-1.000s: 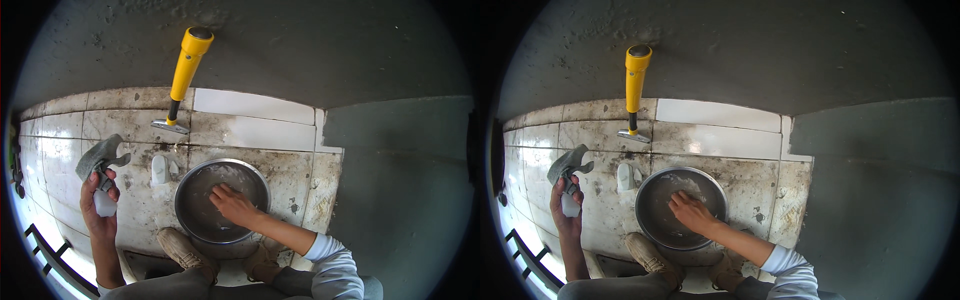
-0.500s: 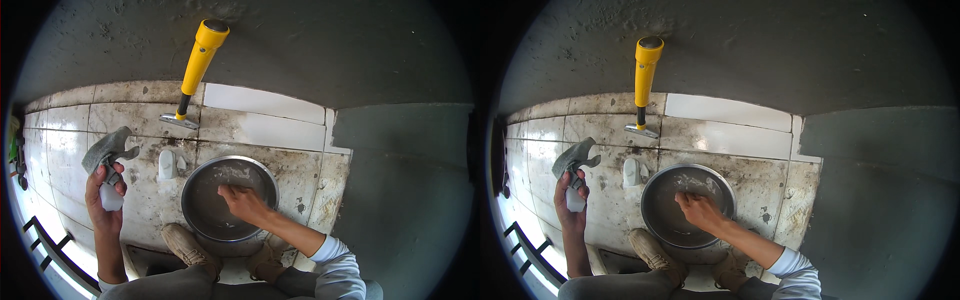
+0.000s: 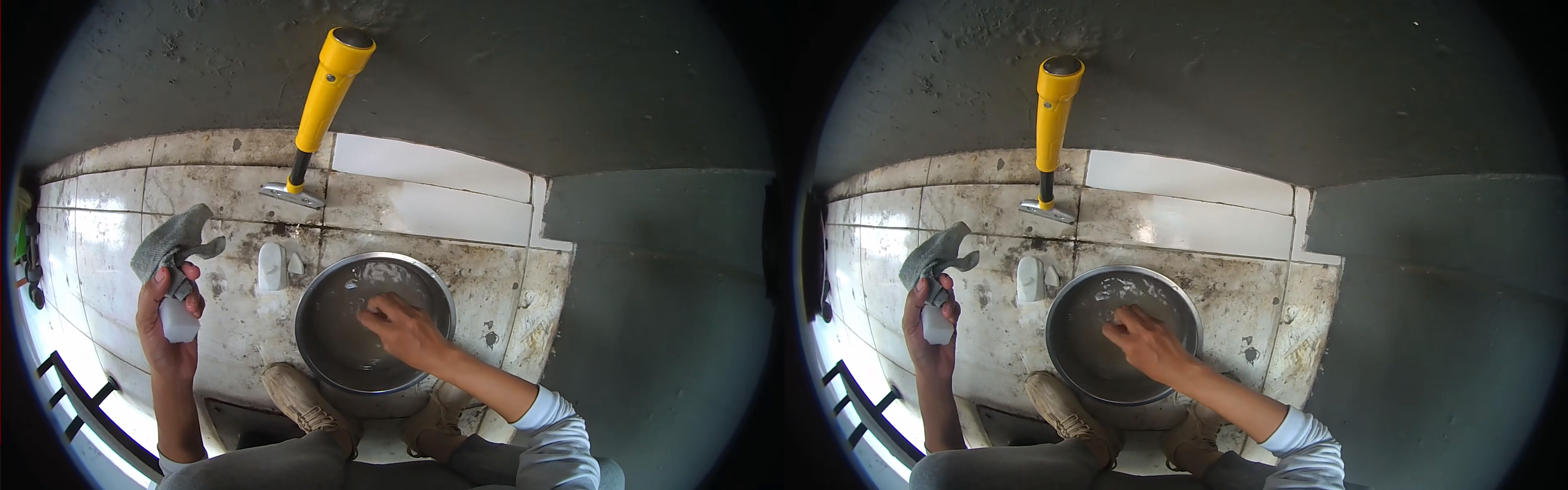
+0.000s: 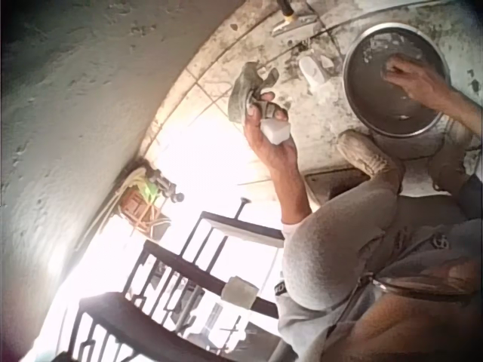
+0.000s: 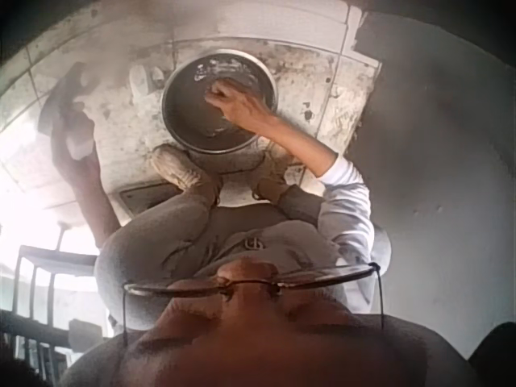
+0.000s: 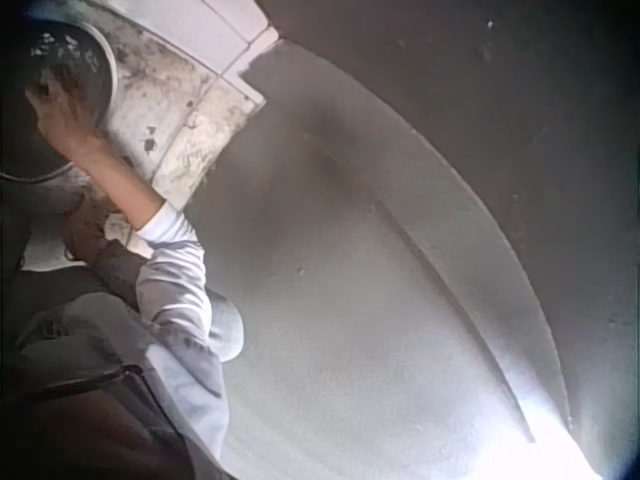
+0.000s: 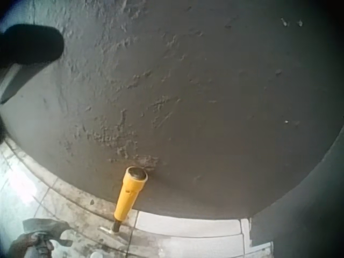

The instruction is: The person places white tiles into a floor gap and uses a scraper to press them in. They then wet their hand in a bowl of water and wipe the tiles using a cloth.

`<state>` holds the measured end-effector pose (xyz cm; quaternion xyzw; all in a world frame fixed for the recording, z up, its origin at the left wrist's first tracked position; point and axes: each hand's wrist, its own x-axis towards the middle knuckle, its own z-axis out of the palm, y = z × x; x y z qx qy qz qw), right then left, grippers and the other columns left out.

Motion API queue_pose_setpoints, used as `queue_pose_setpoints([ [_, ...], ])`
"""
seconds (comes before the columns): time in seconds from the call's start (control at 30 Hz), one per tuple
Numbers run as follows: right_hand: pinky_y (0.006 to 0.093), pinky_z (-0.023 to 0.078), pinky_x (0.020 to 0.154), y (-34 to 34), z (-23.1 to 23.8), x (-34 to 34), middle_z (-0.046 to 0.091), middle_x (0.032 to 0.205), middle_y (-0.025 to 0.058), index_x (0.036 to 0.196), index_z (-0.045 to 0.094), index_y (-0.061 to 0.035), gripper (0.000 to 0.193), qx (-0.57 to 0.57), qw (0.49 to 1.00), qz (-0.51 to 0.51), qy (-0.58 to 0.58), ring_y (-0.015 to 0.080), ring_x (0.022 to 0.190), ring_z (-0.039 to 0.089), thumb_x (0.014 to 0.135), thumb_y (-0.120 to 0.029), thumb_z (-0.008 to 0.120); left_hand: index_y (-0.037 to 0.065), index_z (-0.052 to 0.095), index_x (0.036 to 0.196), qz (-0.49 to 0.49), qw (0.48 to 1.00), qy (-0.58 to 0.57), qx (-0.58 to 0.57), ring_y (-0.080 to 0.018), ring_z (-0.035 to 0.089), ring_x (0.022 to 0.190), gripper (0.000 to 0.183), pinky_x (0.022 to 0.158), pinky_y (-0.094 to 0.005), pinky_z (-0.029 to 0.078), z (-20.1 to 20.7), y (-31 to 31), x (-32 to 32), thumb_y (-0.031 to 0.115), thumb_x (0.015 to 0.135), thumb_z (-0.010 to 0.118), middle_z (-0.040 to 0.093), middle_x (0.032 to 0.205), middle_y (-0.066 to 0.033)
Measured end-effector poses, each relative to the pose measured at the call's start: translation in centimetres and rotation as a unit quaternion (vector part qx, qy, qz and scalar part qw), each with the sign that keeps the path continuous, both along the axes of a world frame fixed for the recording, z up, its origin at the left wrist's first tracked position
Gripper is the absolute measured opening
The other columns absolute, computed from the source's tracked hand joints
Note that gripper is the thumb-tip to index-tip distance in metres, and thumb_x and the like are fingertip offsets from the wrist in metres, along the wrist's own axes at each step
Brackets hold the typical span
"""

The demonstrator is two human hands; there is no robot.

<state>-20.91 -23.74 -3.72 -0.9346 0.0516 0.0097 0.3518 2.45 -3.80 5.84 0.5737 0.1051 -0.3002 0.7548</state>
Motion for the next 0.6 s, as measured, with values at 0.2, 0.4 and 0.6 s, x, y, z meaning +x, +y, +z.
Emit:
queue_pose_setpoints([
  [0.2,0.0334,0.054,0.076,0.6,0.7,1.0,0.056,0.1,0.0116,0.114,0.057,0.0017,0.041,-0.03,0.998,0.031,-0.049,0.0256,0.094,0.059,0.073,0.0,0.06,0.001,0.054,0.106,-0.001,1.0,-0.013,0.01,-0.0111,0.052,0.057,0.023,0.054,-0.022,0.043,0.4,0.4,0.1,0.021,0.093,0.052,0.062,0.089,-0.0108],
  [0.4,0.0345,0.055,0.071,1.0,-0.6,0.0,0.056,0.095,0.0114,0.104,0.058,0.0012,0.031,-0.014,0.999,0.023,-0.04,0.026,0.089,0.06,0.073,-0.002,0.061,0.0,0.054,0.107,-0.004,1.0,-0.024,-0.002,-0.0101,0.052,0.059,0.026,0.054,-0.0211,0.041,-0.6,0.7,0.0,0.022,0.094,0.05,0.062,0.09,-0.0105],
  [0.6,0.0342,0.054,0.072,1.4,-1.0,-0.4,0.056,0.096,0.0121,0.096,0.058,-0.002,0.02,0.045,0.998,-0.019,-0.028,0.0261,0.092,0.06,0.076,-0.003,0.061,0.0,0.054,0.108,0.0,1.0,-0.022,-0.01,-0.0102,0.051,0.059,0.026,0.053,-0.0211,0.041,-0.6,0.9,0.0,0.022,0.094,0.05,0.061,0.091,-0.0106],
])
